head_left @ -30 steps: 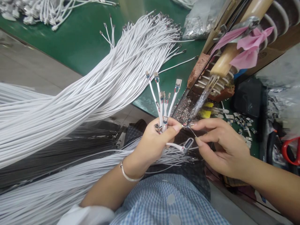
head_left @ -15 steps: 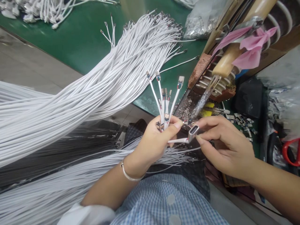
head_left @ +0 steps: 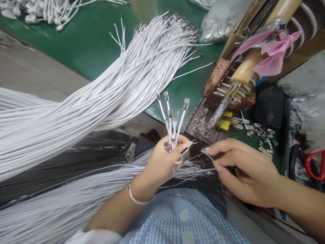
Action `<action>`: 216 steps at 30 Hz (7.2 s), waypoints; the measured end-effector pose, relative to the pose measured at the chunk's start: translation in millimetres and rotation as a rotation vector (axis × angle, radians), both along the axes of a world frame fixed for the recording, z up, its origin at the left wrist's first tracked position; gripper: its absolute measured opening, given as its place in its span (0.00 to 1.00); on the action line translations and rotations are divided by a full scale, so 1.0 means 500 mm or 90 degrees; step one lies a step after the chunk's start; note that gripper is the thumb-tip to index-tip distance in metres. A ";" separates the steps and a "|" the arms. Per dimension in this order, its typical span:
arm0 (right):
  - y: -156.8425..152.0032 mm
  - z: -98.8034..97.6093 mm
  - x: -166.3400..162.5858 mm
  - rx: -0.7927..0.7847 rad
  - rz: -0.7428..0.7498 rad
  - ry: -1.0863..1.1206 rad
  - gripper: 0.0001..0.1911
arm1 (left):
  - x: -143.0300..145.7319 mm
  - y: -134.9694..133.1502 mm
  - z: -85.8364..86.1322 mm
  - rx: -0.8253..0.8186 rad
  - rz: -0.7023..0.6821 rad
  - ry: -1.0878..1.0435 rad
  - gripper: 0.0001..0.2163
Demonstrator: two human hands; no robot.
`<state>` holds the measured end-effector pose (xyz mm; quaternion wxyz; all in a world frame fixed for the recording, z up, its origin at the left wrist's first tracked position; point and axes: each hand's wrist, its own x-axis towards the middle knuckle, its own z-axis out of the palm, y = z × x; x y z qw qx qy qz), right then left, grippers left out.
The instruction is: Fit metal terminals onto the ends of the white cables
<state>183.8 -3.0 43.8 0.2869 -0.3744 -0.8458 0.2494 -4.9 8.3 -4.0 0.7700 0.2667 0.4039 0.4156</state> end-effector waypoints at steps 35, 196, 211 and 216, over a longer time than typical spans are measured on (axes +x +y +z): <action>-0.058 -0.049 0.133 0.163 -0.222 -0.390 0.05 | -0.050 -0.068 -0.081 0.040 0.019 -0.088 0.05; 0.026 -0.010 -0.004 0.122 -0.069 0.018 0.09 | 0.022 0.050 0.042 0.290 0.038 0.255 0.06; -0.009 -0.025 -0.011 0.018 0.074 0.048 0.09 | -0.014 -0.036 -0.014 0.180 -0.003 0.134 0.04; -0.020 -0.045 -0.022 -0.043 0.169 0.064 0.09 | -0.027 -0.089 -0.063 0.083 -0.034 0.053 0.11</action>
